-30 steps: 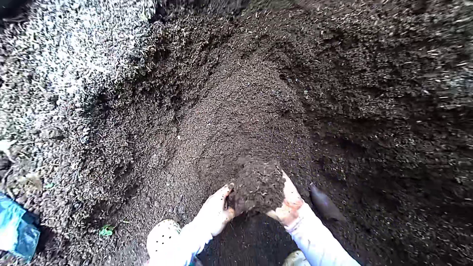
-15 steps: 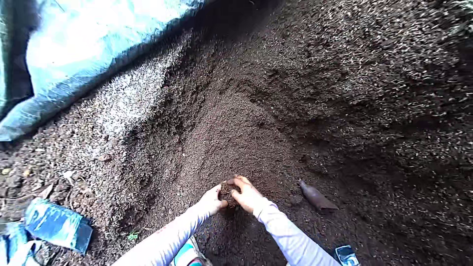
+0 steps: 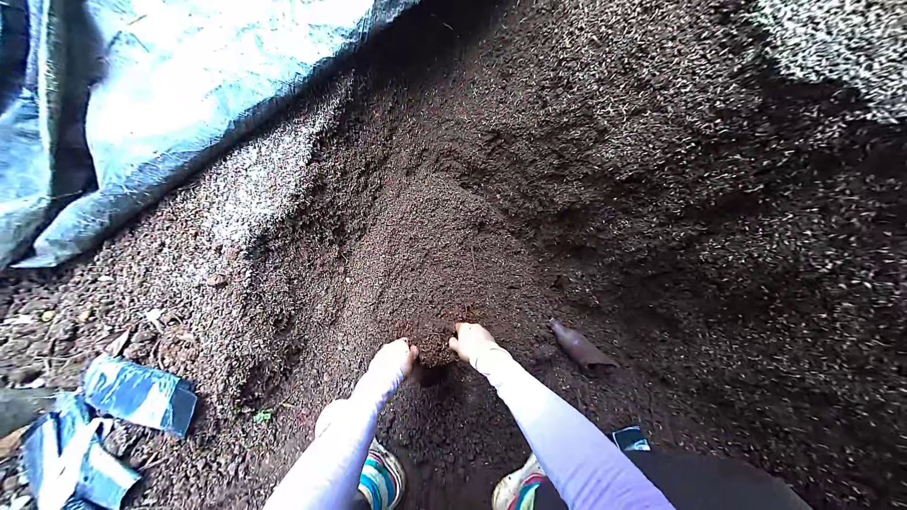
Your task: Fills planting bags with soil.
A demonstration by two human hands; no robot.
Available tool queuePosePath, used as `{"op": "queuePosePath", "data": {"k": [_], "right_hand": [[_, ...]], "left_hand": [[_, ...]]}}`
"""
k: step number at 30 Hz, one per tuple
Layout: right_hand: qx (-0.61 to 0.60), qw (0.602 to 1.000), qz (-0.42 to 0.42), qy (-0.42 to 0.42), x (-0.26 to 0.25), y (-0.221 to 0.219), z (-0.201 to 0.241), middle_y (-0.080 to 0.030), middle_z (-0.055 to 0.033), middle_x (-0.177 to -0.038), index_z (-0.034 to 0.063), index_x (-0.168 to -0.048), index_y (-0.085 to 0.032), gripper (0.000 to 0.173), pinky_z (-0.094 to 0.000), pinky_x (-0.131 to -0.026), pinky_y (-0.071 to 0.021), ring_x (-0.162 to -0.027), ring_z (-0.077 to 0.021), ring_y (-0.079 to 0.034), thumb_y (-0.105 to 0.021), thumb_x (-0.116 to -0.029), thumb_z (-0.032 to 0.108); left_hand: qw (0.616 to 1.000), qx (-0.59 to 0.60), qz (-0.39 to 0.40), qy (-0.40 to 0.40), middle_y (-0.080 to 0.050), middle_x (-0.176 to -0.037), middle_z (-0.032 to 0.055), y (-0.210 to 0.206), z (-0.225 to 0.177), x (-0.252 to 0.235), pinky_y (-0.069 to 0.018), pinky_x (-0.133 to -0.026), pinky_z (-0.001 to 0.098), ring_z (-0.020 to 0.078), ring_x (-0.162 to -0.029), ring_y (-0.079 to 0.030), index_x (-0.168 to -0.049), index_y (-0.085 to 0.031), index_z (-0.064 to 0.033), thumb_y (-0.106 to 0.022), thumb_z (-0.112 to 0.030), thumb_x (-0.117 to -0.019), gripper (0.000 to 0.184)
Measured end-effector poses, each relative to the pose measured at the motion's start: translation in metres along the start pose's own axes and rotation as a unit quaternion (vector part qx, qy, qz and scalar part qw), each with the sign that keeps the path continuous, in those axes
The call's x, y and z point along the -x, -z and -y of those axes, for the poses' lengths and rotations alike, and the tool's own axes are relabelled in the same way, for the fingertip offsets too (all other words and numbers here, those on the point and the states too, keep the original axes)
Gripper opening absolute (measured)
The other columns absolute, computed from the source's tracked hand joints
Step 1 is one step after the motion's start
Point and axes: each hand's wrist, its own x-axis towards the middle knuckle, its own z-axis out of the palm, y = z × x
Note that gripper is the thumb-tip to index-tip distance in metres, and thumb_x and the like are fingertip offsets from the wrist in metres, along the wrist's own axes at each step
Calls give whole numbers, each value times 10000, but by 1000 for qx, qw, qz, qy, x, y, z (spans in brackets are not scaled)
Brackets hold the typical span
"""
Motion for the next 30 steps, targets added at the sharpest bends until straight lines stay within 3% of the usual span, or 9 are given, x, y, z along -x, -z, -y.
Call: {"op": "queuePosePath", "data": {"k": [4, 7, 10, 12, 13, 15, 17, 24, 30], "right_hand": [[-81, 994, -70, 26, 48, 22, -15, -602, -213, -1422, 79, -1476, -542, 475, -600, -1120, -408, -1349, -376, -555, -502, -1070, 321], [-114, 981, -147, 58, 89, 46, -26, -685, -264, -1222, 28, -1313, -660, 388, -669, -1010, -451, -1194, -442, -632, -580, -1046, 297], [-137, 962, -221, 80, 109, 53, -43, -722, -233, -1050, 40, -1183, -709, 307, -685, -883, -490, -1039, -430, -681, -635, -1012, 285], [-173, 951, -244, 74, 101, 35, -60, -707, -245, -1034, 1, -1154, -691, 301, -667, -887, -493, -1024, -423, -675, -630, -1013, 260], [-187, 953, -231, 58, 88, 21, -70, -704, -258, -1120, -13, -1226, -678, 343, -649, -964, -489, -1103, -419, -667, -604, -1026, 256], [-167, 974, -155, -9, 50, -11, -89, -672, -241, -1269, 23, -1352, -617, 409, -609, -1052, -465, -1228, -396, -629, -521, -1060, 294], [-110, 989, -79, -56, 29, -31, -100, -645, -202, -1357, 85, -1415, -578, 441, -594, -1072, -460, -1290, -369, -606, -456, -1080, 345], [-108, 982, -144, -49, 72, -2, -84, -676, -211, -1276, 53, -1328, -632, 418, -590, -1035, -466, -1236, -367, -630, -485, -1070, 347], [9, 996, -45, -80, 52, -13, -89, -605, -170, -1431, 102, -1447, -549, 450, -581, -1078, -463, -1331, -341, -583, -442, -1081, 340]], "left_hand": [[996, 53, -48, -46, -645, -1247, 273, 17, -23, 41, -461, -1019, 610, 412, -1201, -624, -1285, -606, 21, -375, -309, -1119, 436], [985, 98, -104, -100, -671, -1066, 262, 29, -38, 66, -480, -915, 634, 417, -1034, -656, -1156, -649, 30, -432, -289, -1110, 388], [967, 158, -155, -126, -629, -827, 202, 23, -52, 79, -459, -729, 617, 381, -806, -628, -994, -649, 6, -473, -265, -1091, 337], [962, 196, -140, -126, -649, -884, 202, 3, -56, 71, -485, -780, 609, 363, -851, -639, -1051, -659, 14, -483, -260, -1085, 327], [966, 202, -113, -116, -648, -942, 209, -13, -55, 55, -483, -828, 594, 356, -902, -635, -1091, -645, 20, -463, -263, -1086, 336], [983, 168, -39, -63, -666, -1167, 258, -48, -49, 11, -470, -988, 610, 397, -1122, -641, -1250, -631, 25, -439, -306, -1098, 411], [994, 107, 9, -12, -649, -1303, 247, -70, -51, -11, -467, -1038, 628, 397, -1249, -617, -1320, -620, -23, -422, -383, -1094, 470], [986, 156, -14, -55, -659, -1180, 247, -44, -62, 22, -452, -975, 626, 389, -1151, -629, -1197, -642, -2, -417, -345, -1101, 421], [997, 81, 15, -1, -655, -1324, 197, -66, -52, 0, -486, -990, 649, 378, -1253, -624, -1335, -624, -101, -411, -430, -1087, 464]]}}
